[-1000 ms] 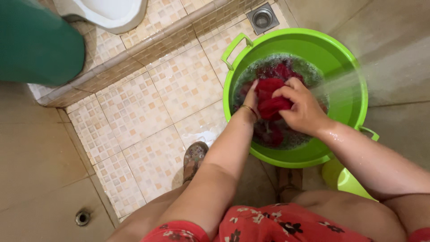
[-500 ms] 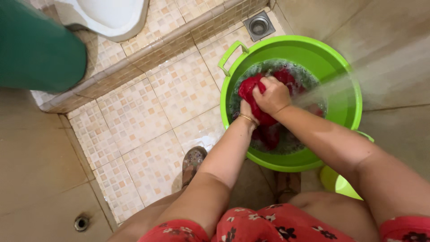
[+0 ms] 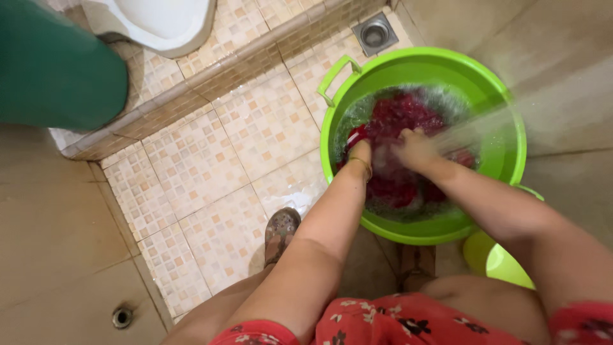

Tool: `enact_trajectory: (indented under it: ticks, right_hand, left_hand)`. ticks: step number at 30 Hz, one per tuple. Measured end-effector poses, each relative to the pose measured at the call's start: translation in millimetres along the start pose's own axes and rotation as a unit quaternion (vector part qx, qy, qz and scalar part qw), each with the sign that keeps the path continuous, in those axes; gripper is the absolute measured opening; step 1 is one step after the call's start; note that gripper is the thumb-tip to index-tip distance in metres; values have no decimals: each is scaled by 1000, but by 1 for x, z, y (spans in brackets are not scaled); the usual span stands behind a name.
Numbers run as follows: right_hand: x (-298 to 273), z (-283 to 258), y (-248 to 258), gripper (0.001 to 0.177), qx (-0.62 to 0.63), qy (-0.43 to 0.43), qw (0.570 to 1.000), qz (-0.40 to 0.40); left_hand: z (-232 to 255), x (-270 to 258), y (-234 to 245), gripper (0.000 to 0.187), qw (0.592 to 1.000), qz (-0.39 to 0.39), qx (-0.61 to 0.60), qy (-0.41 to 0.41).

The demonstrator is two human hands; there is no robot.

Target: The person washes red clothing items by hand inside green plastic buckets under running water, rinsing, squeezing out excess water, and periodically refilling or pouring water between basins.

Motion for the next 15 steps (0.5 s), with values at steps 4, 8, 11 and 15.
enact_trajectory:
  ticks: [4, 8, 11, 15]
  right_hand:
    - [-42, -73, 80, 26, 73, 156, 982, 78]
    - [-82, -136, 162, 28, 200, 236, 942, 134]
    - [-90, -171, 181, 38, 129, 344, 917, 158]
    - [-79, -162, 124, 58, -2, 296, 944, 143]
  left_hand:
    - [5, -25, -21, 59, 988, -95, -103, 57]
    - [19, -74, -40, 61, 982, -146, -88, 85]
    - [25, -87, -48, 55, 970, -219, -77, 66]
    - [17, -53, -24, 46, 990, -108, -85, -14]
Point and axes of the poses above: each hand's wrist, its own x-axis towards the middle knuckle, its own y-axis out of the back of the hand, z = x × y, the point moved 6 cm from there along x, towards the middle knuckle, and after that the axes turned 10 degrees about y, right-handed, at the moved point
